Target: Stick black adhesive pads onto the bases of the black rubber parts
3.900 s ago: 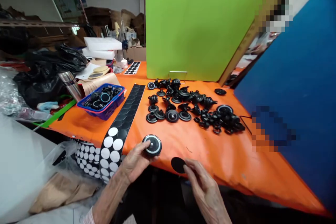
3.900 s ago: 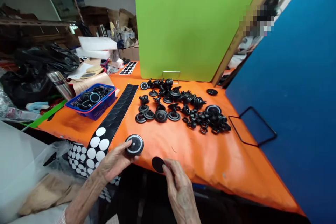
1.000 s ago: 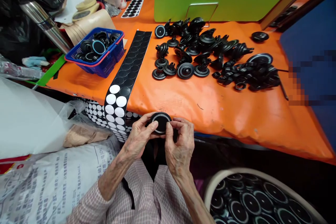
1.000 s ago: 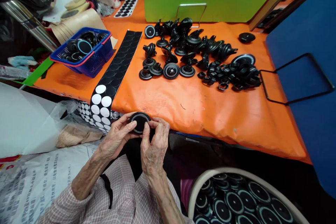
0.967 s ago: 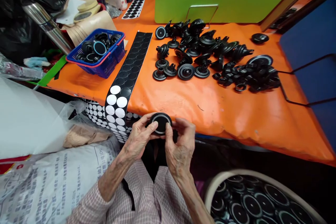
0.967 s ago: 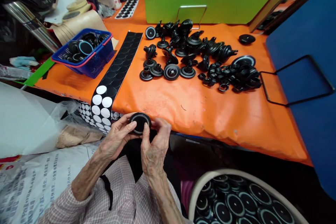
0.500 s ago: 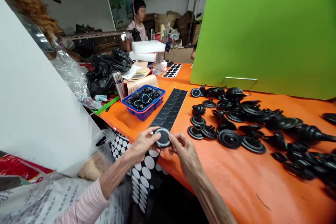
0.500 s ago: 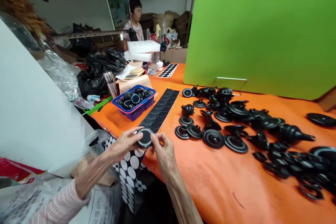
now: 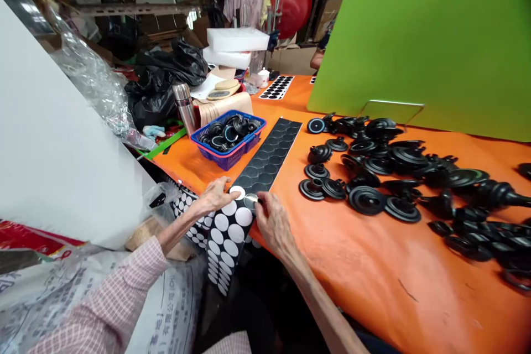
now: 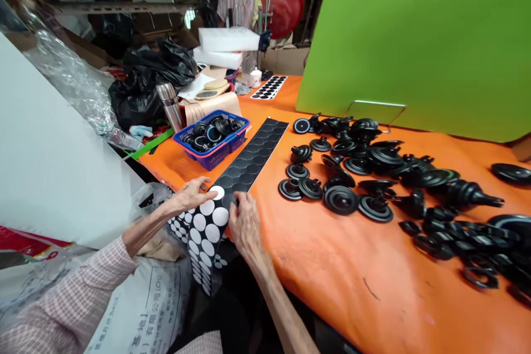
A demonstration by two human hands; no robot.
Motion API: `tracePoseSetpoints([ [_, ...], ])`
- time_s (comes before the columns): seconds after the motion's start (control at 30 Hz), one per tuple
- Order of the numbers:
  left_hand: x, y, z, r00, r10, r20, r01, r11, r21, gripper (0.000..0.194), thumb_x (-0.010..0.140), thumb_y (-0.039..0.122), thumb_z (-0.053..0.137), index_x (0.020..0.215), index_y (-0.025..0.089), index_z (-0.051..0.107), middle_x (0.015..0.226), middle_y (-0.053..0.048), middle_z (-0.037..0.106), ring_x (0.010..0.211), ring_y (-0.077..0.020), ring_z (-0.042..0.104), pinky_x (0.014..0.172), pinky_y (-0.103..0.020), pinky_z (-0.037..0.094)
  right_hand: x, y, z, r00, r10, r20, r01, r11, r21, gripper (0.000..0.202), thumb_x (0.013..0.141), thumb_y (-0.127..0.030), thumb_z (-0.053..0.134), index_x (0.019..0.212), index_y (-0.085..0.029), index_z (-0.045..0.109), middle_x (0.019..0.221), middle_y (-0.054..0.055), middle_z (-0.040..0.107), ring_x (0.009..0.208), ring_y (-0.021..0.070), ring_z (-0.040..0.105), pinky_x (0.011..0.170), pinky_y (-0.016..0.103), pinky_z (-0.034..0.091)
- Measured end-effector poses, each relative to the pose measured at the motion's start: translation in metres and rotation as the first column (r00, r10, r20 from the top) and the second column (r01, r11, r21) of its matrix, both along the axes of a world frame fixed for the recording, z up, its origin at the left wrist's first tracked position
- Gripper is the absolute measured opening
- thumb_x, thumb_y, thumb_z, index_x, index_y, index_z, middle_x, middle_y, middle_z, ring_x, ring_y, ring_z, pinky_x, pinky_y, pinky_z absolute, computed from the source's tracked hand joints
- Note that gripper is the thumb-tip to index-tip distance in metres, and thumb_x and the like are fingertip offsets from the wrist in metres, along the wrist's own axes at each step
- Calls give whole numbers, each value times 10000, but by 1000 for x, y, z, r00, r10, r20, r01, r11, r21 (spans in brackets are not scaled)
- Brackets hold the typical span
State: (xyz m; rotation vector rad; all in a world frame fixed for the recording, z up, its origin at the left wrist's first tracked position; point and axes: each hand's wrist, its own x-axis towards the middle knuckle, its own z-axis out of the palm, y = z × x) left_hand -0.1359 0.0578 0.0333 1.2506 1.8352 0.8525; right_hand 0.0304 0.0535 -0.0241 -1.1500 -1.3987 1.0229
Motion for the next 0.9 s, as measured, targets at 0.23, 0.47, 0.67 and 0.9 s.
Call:
tracePoseSetpoints([
  [0.23, 14, 3, -22, 932, -145, 332, 211, 963, -171, 213, 593, 283, 715, 718, 143, 615, 656, -16, 601, 628, -144, 534, 571, -254, 402, 6, -28, -35, 978, -66, 197, 35, 987, 156, 252, 841, -328, 526, 1040, -186, 585, 1192, 144, 578, 1139, 270, 537, 959, 482, 466],
  [0.47, 15, 1, -24, 788, -239, 567, 312, 949, -34, 368, 544, 300, 773, 834, 152, 602, 798, -5, 625, 738, -121, 548, 724, -248, 441, 5, -25, -31, 962, -153, 226, 103, 971, 216, 279, 863, -411, 568, 1025, -185, 581, 1031, 115, 615, 967, 250, 580, 846, 428, 511],
  [0.67, 12, 2, -33, 759, -275, 591, 344, 939, -5, 399, 590, 352, 779, 880, 148, 595, 812, -15, 628, 752, -124, 556, 753, -264, 449, -1, -27, -28, 964, -151, 220, 101, 970, 223, 211, 894, -367, 479, 941, -189, 581, 968, 113, 649, 948, 240, 601, 863, 411, 494],
  [0.9, -1, 5, -13, 882, -248, 400, 295, 954, -60, 354, 566, 302, 766, 841, 159, 596, 830, -17, 625, 794, -165, 564, 731, -280, 457, 15, -22, -22, 956, -215, 199, 197, 975, 105, 282, 936, -367, 367, 781, -211, 544, 745, 66, 664, 689, 201, 629, 664, 333, 497],
])
